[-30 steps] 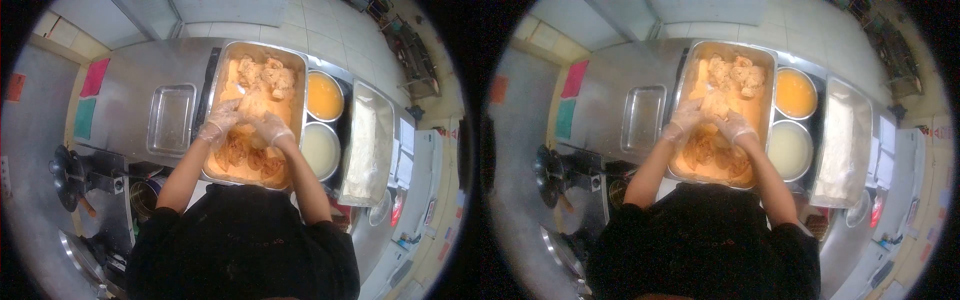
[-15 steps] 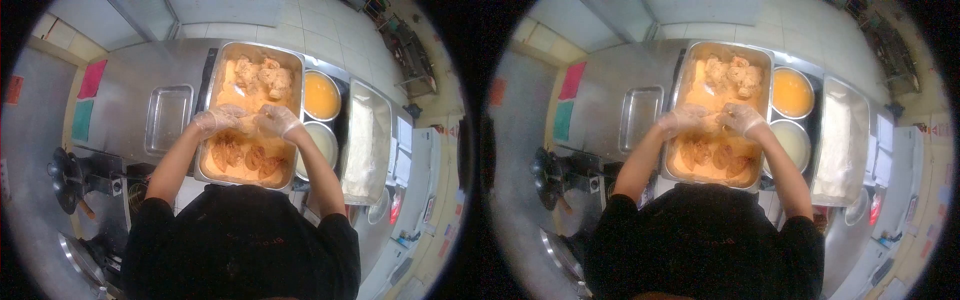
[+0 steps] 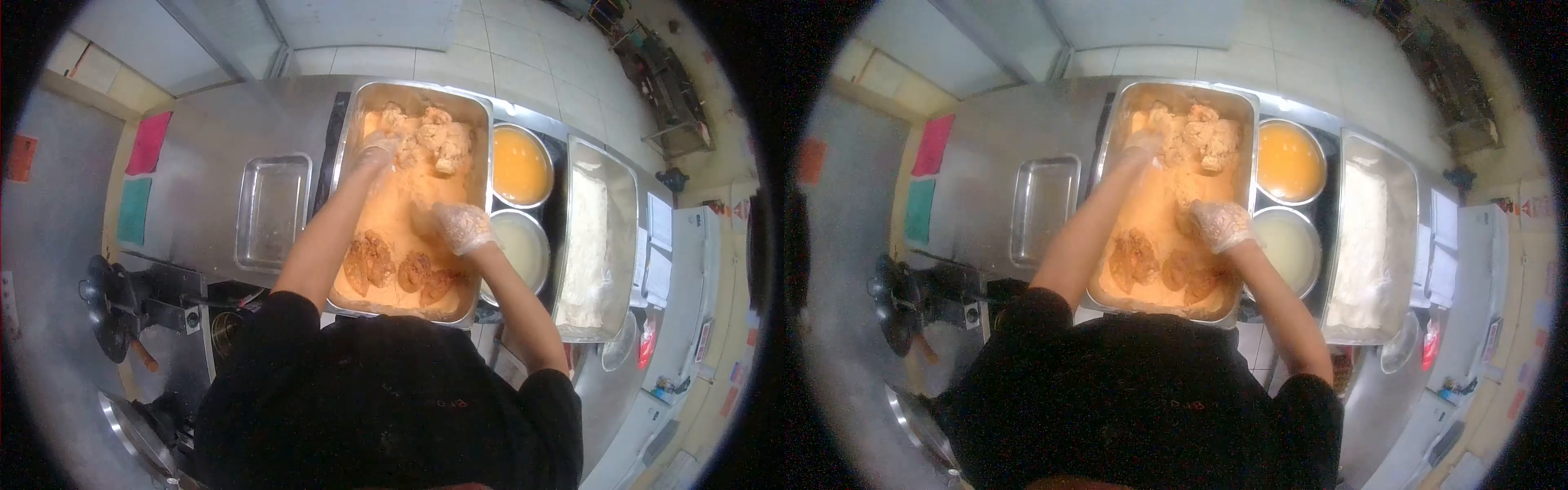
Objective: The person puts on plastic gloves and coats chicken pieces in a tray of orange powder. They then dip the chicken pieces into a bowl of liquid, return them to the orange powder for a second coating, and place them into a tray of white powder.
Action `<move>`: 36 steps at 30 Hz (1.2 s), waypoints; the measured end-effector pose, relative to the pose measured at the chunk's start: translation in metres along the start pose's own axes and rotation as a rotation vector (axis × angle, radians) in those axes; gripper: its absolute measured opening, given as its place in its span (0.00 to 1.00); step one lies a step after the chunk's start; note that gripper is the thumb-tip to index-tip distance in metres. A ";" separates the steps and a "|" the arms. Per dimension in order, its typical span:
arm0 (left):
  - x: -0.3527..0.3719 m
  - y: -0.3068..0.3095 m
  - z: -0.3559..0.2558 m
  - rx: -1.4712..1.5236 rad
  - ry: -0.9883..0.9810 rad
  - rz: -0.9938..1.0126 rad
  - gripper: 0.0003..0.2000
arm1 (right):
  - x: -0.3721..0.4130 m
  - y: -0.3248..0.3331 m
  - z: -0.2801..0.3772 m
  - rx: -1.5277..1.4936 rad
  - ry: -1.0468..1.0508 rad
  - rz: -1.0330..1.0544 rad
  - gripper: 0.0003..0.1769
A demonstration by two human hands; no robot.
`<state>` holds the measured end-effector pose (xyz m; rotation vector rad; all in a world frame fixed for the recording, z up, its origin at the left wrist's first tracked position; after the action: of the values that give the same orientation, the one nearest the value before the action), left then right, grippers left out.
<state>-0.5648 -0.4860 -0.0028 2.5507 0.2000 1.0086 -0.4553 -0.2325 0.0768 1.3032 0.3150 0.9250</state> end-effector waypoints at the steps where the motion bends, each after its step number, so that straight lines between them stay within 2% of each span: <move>1: -0.028 -0.013 0.009 -0.058 -0.023 -0.046 0.39 | 0.003 -0.004 -0.006 0.018 -0.021 -0.021 0.11; 2: -0.056 -0.025 0.017 -0.116 -0.044 -0.094 0.37 | 0.005 -0.009 -0.010 0.035 -0.041 -0.043 0.10; 4: -0.084 -0.044 0.020 -0.635 -0.159 -0.441 0.26 | 0.013 -0.015 -0.015 -0.022 -0.063 -0.066 0.08; 5: -0.085 -0.045 0.021 -0.641 -0.164 -0.441 0.26 | 0.017 -0.020 -0.017 -0.081 -0.081 -0.080 0.06; 6: -0.063 -0.040 0.014 -0.585 -0.188 -0.482 0.21 | 0.020 -0.021 -0.016 -0.086 -0.085 -0.083 0.06; 8: -0.045 -0.031 0.002 -0.533 -0.210 -0.517 0.18 | 0.028 -0.022 -0.016 -0.106 -0.044 -0.199 0.07; 10: -0.043 -0.019 -0.004 -0.924 -0.391 -0.454 0.16 | 0.028 -0.023 -0.019 -0.141 -0.048 -0.222 0.07; 11: -0.038 -0.010 -0.004 -0.938 -0.388 -0.447 0.16 | 0.027 -0.024 -0.019 -0.168 -0.045 -0.247 0.08; 13: -0.029 0.008 -0.002 -0.573 -0.367 -0.285 0.21 | 0.027 -0.021 -0.015 -0.158 -0.063 -0.228 0.11; 14: -0.024 0.008 -0.005 -0.573 -0.361 -0.294 0.21 | 0.025 -0.019 -0.016 -0.126 -0.079 -0.215 0.16; 16: -0.034 -0.004 -0.011 -0.685 -0.214 -0.359 0.23 | 0.021 -0.034 -0.026 -0.100 -0.045 -0.225 0.17; 17: -0.061 -0.022 0.000 -0.683 -0.214 -0.366 0.23 | 0.020 -0.039 -0.028 -0.080 -0.024 -0.230 0.18; 18: -0.104 -0.044 0.024 -0.625 -0.254 -0.468 0.23 | 0.021 -0.039 -0.027 -0.079 -0.019 -0.235 0.18; 19: -0.129 -0.055 0.035 -0.567 -0.297 -0.566 0.23 | 0.023 -0.039 -0.024 -0.089 -0.031 -0.244 0.18; 20: -0.133 -0.055 0.032 -0.565 -0.309 -0.573 0.23 | 0.022 -0.035 -0.024 -0.095 -0.046 -0.257 0.17; 23: -0.126 -0.058 0.030 -0.554 -0.322 -0.487 0.25 | 0.024 -0.036 -0.026 -0.095 -0.036 -0.283 0.16; 25: -0.115 -0.043 0.023 -0.907 -0.385 -0.419 0.25 | 0.024 -0.033 -0.026 -0.112 -0.032 -0.294 0.16; 26: -0.107 -0.031 0.022 -0.914 -0.381 -0.416 0.25 | 0.024 -0.032 -0.025 -0.135 -0.025 -0.300 0.16; 28: -0.045 -0.010 -0.002 -0.739 -0.321 -0.350 0.24 | 0.024 -0.030 -0.023 -0.163 -0.044 -0.287 0.16; 31: 0.065 0.015 -0.037 -0.276 -0.192 -0.175 0.24 | 0.026 -0.022 -0.021 -0.183 -0.073 -0.276 0.15; 33: 0.055 0.026 -0.016 -0.203 -0.138 -0.042 0.23 | 0.026 -0.028 -0.022 -0.185 -0.084 -0.269 0.15; 34: 0.049 0.028 -0.002 -0.121 -0.096 0.084 0.23 | 0.024 -0.033 -0.025 -0.177 -0.070 -0.285 0.15; 35: 0.045 0.022 0.012 -0.123 -0.086 0.086 0.23 | 0.022 -0.038 -0.028 -0.167 -0.056 -0.302 0.15; 36: 0.045 0.015 0.024 -0.274 -0.138 0.107 0.23 | 0.021 -0.039 -0.027 -0.174 -0.056 -0.294 0.15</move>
<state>-0.5158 -0.4949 0.0160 2.3869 -0.1073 0.8290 -0.4448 -0.1975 0.0394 1.0867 0.3634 0.6512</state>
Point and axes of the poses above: each hand's wrist, its own x-axis away from the middle knuckle, its own y-axis out of the back of the hand, z = x × y, the point moved 1 cm from there along -x, towards the middle knuckle, and after that the axes turned 6 degrees about y, right-handed, at the moved point
